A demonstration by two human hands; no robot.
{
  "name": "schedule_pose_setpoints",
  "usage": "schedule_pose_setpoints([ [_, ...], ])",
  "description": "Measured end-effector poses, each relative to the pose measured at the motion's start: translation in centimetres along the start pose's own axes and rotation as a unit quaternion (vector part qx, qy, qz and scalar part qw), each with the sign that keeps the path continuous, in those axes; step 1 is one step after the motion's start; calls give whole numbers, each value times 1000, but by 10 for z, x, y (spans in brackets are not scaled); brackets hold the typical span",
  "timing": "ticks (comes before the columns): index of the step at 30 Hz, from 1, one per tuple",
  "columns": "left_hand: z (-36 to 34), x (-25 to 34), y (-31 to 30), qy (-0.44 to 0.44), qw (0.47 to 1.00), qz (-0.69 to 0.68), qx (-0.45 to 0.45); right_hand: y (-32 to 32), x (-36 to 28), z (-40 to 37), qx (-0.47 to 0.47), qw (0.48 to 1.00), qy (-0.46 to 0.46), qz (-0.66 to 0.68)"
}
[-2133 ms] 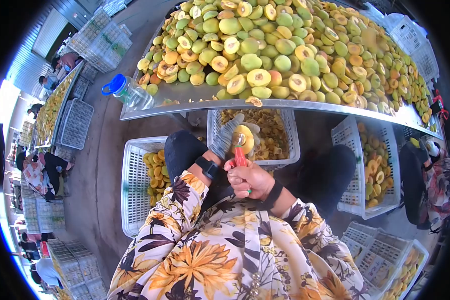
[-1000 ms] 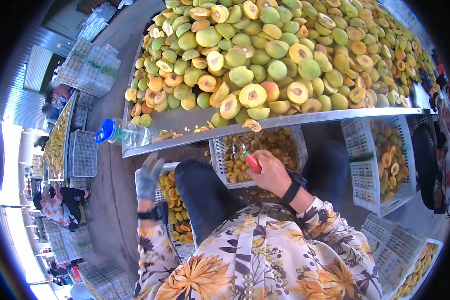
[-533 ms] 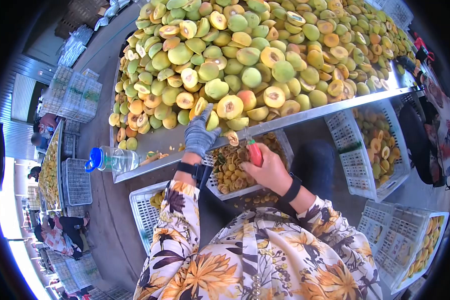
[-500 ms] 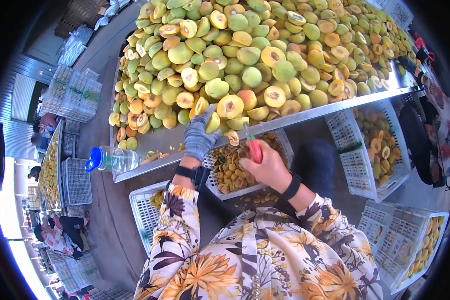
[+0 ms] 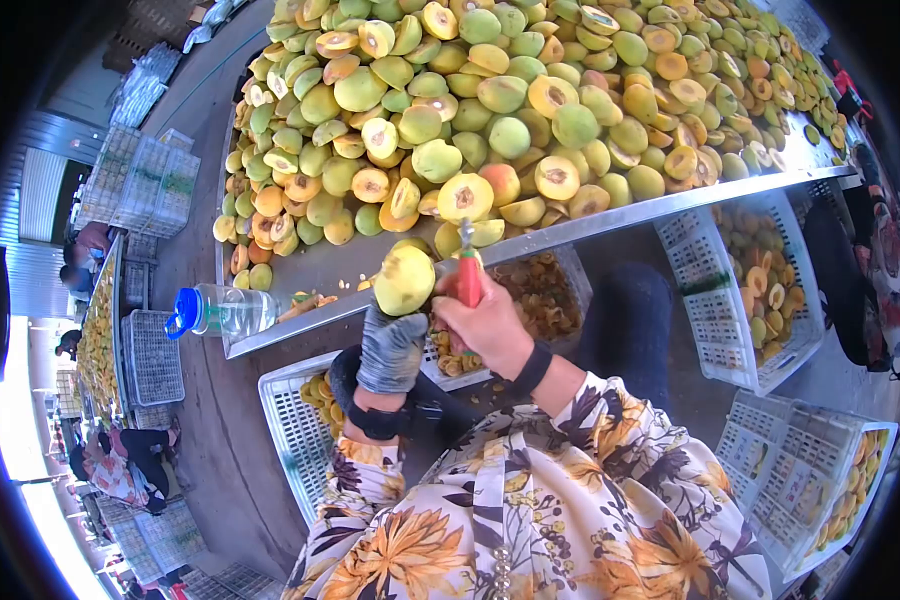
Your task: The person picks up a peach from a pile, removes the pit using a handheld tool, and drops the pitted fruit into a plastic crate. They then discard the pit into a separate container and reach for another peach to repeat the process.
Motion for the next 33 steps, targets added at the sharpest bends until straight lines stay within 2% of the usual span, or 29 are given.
schedule_pose_setpoints([
  [1, -6, -8, -5, -102, 990, -92, 29, 2, 3, 0, 1, 999, 12, -43],
  [3, -5, -7, -13, -98, 992, -65, 36, -5, -4, -2, -88, 993, 77, 5],
  [5, 5, 17, -3, 18, 993, 112, -18, -14, -8, 4, -107, 990, 88, -10],
  [6, 6, 27, 1, 54, 982, 178, -35, -14, -13, 7, -112, 988, 96, -46],
  [7, 11, 27, 0, 55, 982, 179, -37, -14, -18, 8, -112, 988, 93, -45],
  [9, 21, 32, 2, 225, 889, 391, -80, -14, -25, 8, -105, 985, 134, -41],
  [10, 24, 34, 3, 205, 889, 400, -86, -15, -25, 9, -107, 984, 135, -36],
  [13, 28, 35, 1, 222, 870, 432, -90, -15, -19, 7, -103, 988, 113, -10],
  [14, 29, 29, -1, 221, 870, 432, -89, -14, -18, 7, -67, 991, 112, 40],
  [15, 30, 25, -1, 220, 889, 394, -77, -12, -15, 7, -68, 990, 113, 39],
  [17, 25, 16, 2, 218, 906, 357, -66, -11, -12, 9, -13, 997, 45, 59],
  [18, 18, 22, 13, 110, 985, 117, -55, -8, -12, 10, 12, 999, 5, 46],
  [19, 12, 22, 20, -7, 990, -132, -40, -5, -10, 9, 12, 999, 6, 47],
  [21, 9, 16, 25, -27, 986, -152, -64, 2, -10, 5, 52, 997, -45, 41],
  [23, 9, 11, 29, -92, 963, -247, 49, 2, 1, 7, 58, 996, -64, -5],
  [24, 14, -14, 15, -130, 958, -220, 131, 0, 8, 10, 82, 955, -201, -203],
  [25, 16, -11, 13, -178, 940, -223, 185, 6, 8, 8, 100, 855, -328, -388],
  [26, 21, -11, 11, -156, 944, -215, 196, 5, 11, 5, 120, 866, -245, -420],
  [27, 24, -10, 7, -133, 948, -207, 204, 7, 9, 0, 119, 866, -245, -420],
  [29, 25, -15, -1, -106, 953, -178, 219, 5, 11, -7, 54, 857, -240, -453],
  [30, 25, -15, -2, -79, 957, -150, 234, 3, 13, -8, 40, 839, -269, -472],
  [31, 23, -16, 0, -82, 957, -150, 234, 2, 14, -10, 42, 839, -266, -472],
  [33, 18, -12, 6, -15, 977, -40, 208, 1, 17, -10, 23, 856, -178, -485],
])
Point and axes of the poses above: each hand's wrist, its own z-axis towards the middle knuckle, its own y-axis out of the palm, x = y × z, the point moved 2 cm from there along z, towards the middle knuckle, and after that the axes turned 4 degrees about x, right-handed, at the moved point
